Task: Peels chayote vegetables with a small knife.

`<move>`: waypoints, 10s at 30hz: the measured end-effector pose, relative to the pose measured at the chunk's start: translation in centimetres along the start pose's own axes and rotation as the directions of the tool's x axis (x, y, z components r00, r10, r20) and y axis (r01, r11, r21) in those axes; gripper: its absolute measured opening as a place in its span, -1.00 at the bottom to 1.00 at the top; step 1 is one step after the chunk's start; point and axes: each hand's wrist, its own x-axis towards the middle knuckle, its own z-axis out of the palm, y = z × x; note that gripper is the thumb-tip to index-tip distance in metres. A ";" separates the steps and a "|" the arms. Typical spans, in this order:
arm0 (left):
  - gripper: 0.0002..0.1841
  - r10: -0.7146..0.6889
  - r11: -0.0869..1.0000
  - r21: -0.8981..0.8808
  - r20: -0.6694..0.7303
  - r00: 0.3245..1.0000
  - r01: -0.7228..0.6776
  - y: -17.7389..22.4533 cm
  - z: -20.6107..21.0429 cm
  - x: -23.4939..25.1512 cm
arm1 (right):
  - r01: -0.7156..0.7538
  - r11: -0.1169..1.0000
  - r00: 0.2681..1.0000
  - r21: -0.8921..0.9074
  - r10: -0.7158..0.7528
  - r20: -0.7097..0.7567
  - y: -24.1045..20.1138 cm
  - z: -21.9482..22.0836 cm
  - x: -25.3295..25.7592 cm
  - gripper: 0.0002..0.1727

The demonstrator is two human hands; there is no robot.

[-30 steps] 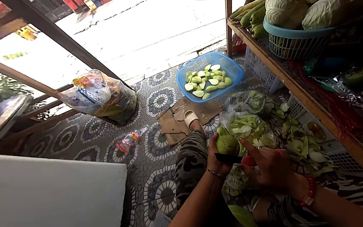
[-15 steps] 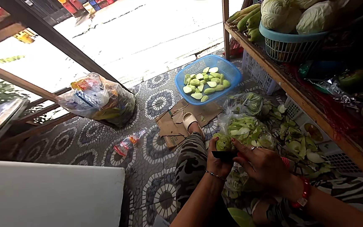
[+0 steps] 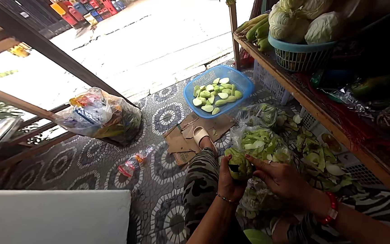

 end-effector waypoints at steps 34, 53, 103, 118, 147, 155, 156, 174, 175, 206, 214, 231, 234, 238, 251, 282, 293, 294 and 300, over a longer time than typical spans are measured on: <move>-0.51 0.358 0.862 0.229 0.360 0.862 -0.453 0.7 -1.6 -0.3 | -0.339 0.760 0.906 0.554 0.106 0.409 -0.4 -2.3 0.7 -0.49; -0.40 -0.202 0.961 0.249 0.331 0.922 0.121 1.7 -1.6 -0.1 | -0.185 0.932 0.960 0.313 0.103 0.259 1.3 -1.5 0.1 -0.44; -0.57 0.406 0.909 0.074 0.072 0.911 -0.410 0.0 0.3 0.8 | -0.190 0.961 0.981 0.201 0.193 0.005 -1.7 1.1 0.3 -0.41; -0.45 -0.030 0.972 0.228 0.366 0.930 -0.058 1.0 -0.6 -0.4 | -0.092 0.973 0.990 0.210 0.066 0.126 1.3 -1.6 0.2 -0.39; -0.57 0.129 0.986 0.111 -0.012 0.992 -0.127 1.1 0.4 0.6 | -0.042 0.996 0.998 -0.081 0.037 -0.057 -1.8 1.0 0.0 -0.32; -0.50 0.138 0.988 -0.054 -0.105 0.985 -0.144 0.0 1.3 0.9 | -0.024 0.974 0.995 -0.227 0.000 -0.104 -1.5 2.6 0.2 -0.33; -0.50 0.148 0.986 -0.059 -0.113 0.983 -0.155 -0.1 1.5 0.9 | -0.023 0.969 0.994 -0.247 -0.005 -0.113 -1.4 2.5 0.4 -0.33; -0.46 0.257 0.966 -0.024 0.014 0.966 -0.257 0.0 1.7 0.8 | -0.116 0.987 0.992 0.113 0.121 -0.044 -0.3 1.1 0.5 -0.48; -0.46 0.253 0.967 -0.021 0.024 0.967 -0.253 0.0 1.6 0.8 | -0.128 0.983 0.991 0.134 0.132 -0.020 -0.2 0.9 0.5 -0.47; -0.45 -0.058 0.956 0.292 0.299 0.952 -0.033 1.1 0.1 -0.5 | -0.142 0.976 0.985 0.165 0.122 0.122 1.7 -2.3 1.0 -0.42; -0.40 -0.337 0.898 0.394 0.333 0.881 0.195 2.3 -0.6 -0.7 | -0.059 0.994 0.991 0.094 0.047 0.128 2.3 -3.2 1.0 -0.41; -0.48 0.069 0.977 0.203 -0.028 0.997 -0.062 1.4 0.3 0.6 | -0.308 0.951 0.951 -0.013 0.308 -0.024 1.4 -2.9 1.2 -0.36; -0.53 0.101 0.974 0.203 0.008 0.995 -0.101 1.1 0.6 0.7 | -0.059 0.997 0.994 -0.058 0.053 -0.091 -0.5 0.0 0.3 -0.32; -0.61 0.075 0.992 0.096 0.026 0.997 -0.077 0.5 0.7 0.6 | 0.103 0.975 0.989 -0.197 -0.122 -0.084 -1.0 1.8 -0.3 -0.27; -0.58 0.140 0.971 0.199 -0.018 0.990 -0.134 0.2 1.1 1.1 | 0.006 0.990 0.996 -0.139 -0.019 -0.088 0.4 0.8 -0.1 -0.48; -0.38 0.308 0.802 0.428 0.300 0.903 -0.416 0.5 0.0 0.2 | -0.269 0.855 0.958 0.443 0.189 0.217 1.4 -2.1 1.4 -0.51; -0.55 0.021 0.987 0.147 0.260 0.965 -0.061 0.6 0.6 -0.4 | -0.247 0.912 0.969 0.326 0.223 0.109 2.4 -3.5 1.5 -0.50; -0.51 0.021 0.994 0.103 0.227 0.974 -0.046 0.9 0.7 -0.4 | -0.178 0.950 0.984 0.255 0.174 0.042 2.3 -3.1 1.3 -0.51; -0.53 0.083 0.996 -0.045 0.070 0.994 -0.080 1.6 1.1 0.3 | 0.173 0.976 0.976 -0.132 -0.188 -0.107 0.4 -0.1 0.5 -0.48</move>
